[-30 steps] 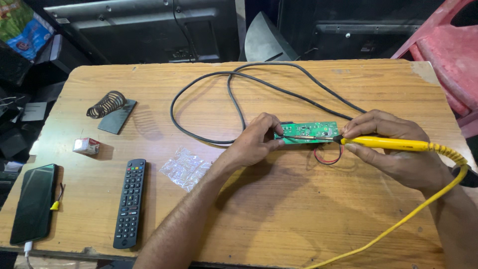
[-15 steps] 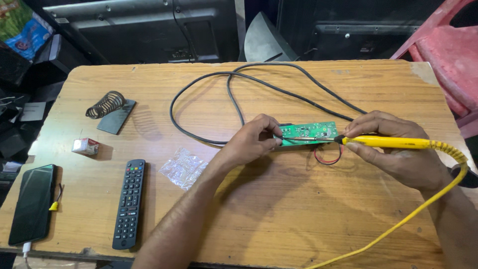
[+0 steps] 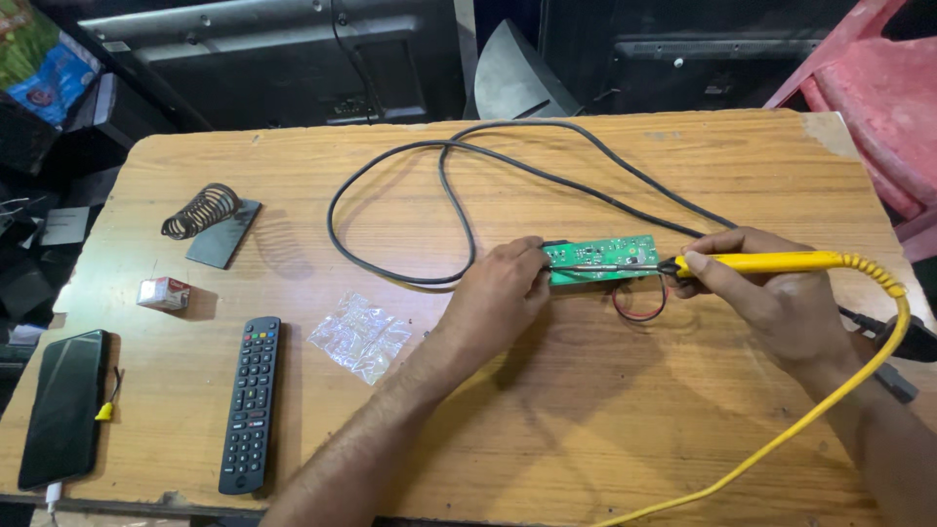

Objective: The person holds a green circuit board on a wooden workbench and uses a soldering iron to solder its components, repositioning and turning the board to work on different sides. They briefly handle a TV remote control at the start before setting it down and continuing to solder the board.

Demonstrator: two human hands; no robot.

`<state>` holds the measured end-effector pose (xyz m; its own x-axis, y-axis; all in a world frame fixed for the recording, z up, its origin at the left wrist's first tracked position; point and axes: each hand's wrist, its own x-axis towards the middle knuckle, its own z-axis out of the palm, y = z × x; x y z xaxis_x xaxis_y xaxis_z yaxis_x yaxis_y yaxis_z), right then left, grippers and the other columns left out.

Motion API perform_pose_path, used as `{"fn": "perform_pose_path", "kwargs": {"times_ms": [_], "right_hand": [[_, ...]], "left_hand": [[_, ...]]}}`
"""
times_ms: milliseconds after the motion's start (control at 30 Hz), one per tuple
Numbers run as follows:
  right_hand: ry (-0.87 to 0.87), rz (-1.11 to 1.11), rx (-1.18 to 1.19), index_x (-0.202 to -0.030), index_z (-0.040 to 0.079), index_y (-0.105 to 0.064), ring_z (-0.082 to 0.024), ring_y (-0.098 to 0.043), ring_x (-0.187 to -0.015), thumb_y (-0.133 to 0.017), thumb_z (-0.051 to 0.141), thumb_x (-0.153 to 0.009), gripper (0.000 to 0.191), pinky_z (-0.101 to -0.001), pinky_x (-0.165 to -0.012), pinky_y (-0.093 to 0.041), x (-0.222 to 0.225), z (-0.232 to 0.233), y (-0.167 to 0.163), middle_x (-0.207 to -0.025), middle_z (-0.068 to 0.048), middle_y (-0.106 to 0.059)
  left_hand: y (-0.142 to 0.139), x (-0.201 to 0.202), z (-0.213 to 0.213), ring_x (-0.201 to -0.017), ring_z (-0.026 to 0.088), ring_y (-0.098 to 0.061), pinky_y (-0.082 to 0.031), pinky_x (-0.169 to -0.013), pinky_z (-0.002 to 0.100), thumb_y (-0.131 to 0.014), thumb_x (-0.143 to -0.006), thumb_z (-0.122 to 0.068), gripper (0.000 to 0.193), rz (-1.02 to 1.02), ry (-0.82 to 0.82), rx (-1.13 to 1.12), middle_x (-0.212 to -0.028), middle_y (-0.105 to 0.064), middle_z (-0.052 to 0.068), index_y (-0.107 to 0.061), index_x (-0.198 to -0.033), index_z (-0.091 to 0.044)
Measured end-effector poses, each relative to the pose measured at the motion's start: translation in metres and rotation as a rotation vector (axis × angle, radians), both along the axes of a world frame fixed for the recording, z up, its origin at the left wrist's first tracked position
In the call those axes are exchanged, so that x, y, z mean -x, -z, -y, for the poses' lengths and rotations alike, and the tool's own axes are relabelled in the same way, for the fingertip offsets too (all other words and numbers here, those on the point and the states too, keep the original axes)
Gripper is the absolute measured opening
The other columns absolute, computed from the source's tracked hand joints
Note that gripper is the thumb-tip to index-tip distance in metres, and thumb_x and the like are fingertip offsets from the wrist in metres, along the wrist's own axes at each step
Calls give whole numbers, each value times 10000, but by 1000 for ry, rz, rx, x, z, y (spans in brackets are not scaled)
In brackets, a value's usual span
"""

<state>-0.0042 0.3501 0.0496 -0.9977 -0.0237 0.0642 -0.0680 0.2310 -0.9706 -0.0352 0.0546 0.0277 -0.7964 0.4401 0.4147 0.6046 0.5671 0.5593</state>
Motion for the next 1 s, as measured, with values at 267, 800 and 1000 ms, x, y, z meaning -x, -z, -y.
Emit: {"fn": "perform_pose_path", "kwargs": {"times_ms": [267, 800, 1000], "right_hand": [[2, 37, 155, -1120, -61, -669, -198, -734, -865, -635, 92, -993, 202, -326, -812, -620, 3, -3, 14, -1001, -138, -742], [-79, 52, -21, -1168, -38, -677, -160, -724, -883, -651, 86, -967, 238, -292, -801, -596, 5, -15, 11, -984, -135, -750], [-169, -58, -191, -1100, 5, -726, -132, -717, -901, -730, 39, -855, 248, -259, -767, -576, -5, -6, -19, -1032, -76, -762]], "left_hand": [[4, 0, -6, -855, 375, -690, -557, -769, 474, -628, -911, -73, 100, 39, -65, 93, -949, -664, 184, -619, -891, 25], [6, 3, -4, -880, 364, -705, -581, -748, 456, -633, -912, -72, 87, -39, 7, 149, -1099, -691, 192, -608, -905, 11], [8, 9, 0, -965, 364, -713, -591, -826, 442, -628, -931, -83, 154, -97, 51, 95, -1178, -701, 206, -654, -1035, 27]]}}
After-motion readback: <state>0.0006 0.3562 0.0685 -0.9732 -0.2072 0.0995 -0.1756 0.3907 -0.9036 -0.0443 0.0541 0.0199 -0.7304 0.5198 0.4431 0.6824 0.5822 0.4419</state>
